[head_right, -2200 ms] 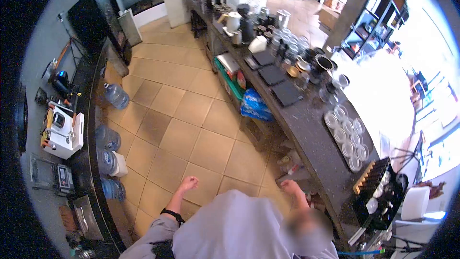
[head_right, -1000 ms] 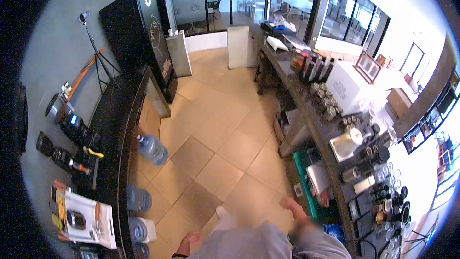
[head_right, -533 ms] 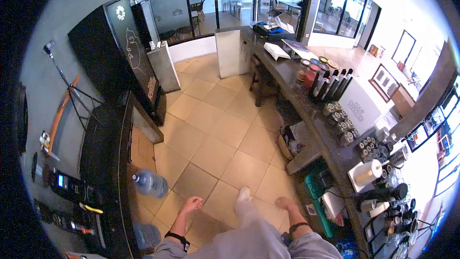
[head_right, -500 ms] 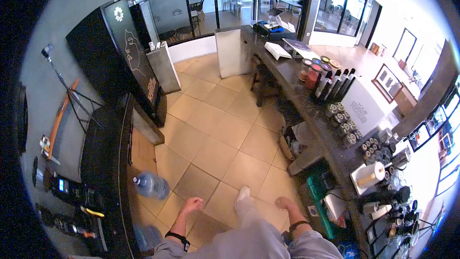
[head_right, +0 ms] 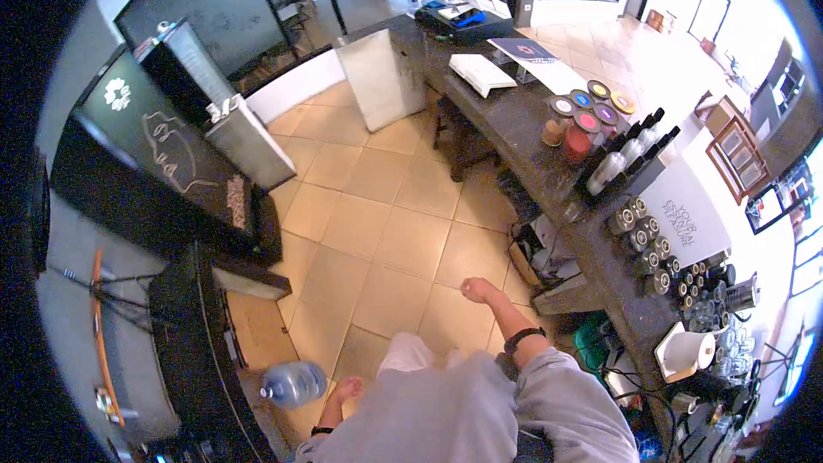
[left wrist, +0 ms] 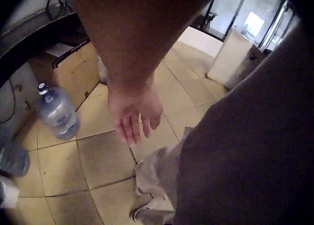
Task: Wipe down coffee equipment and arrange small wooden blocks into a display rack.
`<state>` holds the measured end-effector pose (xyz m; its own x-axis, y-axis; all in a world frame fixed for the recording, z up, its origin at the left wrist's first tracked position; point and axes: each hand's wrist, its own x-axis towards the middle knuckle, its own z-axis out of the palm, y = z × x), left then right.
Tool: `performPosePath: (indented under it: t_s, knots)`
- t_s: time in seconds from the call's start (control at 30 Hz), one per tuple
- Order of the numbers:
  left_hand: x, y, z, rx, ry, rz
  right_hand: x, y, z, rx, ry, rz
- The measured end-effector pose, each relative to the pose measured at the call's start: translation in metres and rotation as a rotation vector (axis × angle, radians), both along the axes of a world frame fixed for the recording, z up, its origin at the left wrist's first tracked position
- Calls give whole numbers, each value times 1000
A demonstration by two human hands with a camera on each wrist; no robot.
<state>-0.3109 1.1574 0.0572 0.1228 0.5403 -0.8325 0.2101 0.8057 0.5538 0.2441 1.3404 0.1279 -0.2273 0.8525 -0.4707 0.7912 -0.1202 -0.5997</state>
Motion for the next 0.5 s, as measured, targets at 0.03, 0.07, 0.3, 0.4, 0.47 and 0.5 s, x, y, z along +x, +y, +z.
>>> performPosePath:
  t_s: [0.03, 0.07, 0.3, 0.4, 0.47, 0.5]
  knots:
    - [0, 25, -6, -127, -90, 19, -5, 18, 10, 14, 75, -45]
    - [-1, 51, -13, -254, -179, 38, -4, 37, 17, 31, 149, -90]
    - [62, 290, -5, 131, 154, -319, 42, 163, 47, -288, 412, -493]
    - [106, 425, 21, 182, 116, -491, 76, 227, 65, -193, 401, -642]
    - [127, 506, 0, 258, 165, -651, 89, 257, 80, 8, 485, -800]
    - [140, 549, -8, 280, 226, -709, 95, 273, 76, 89, 510, -840]
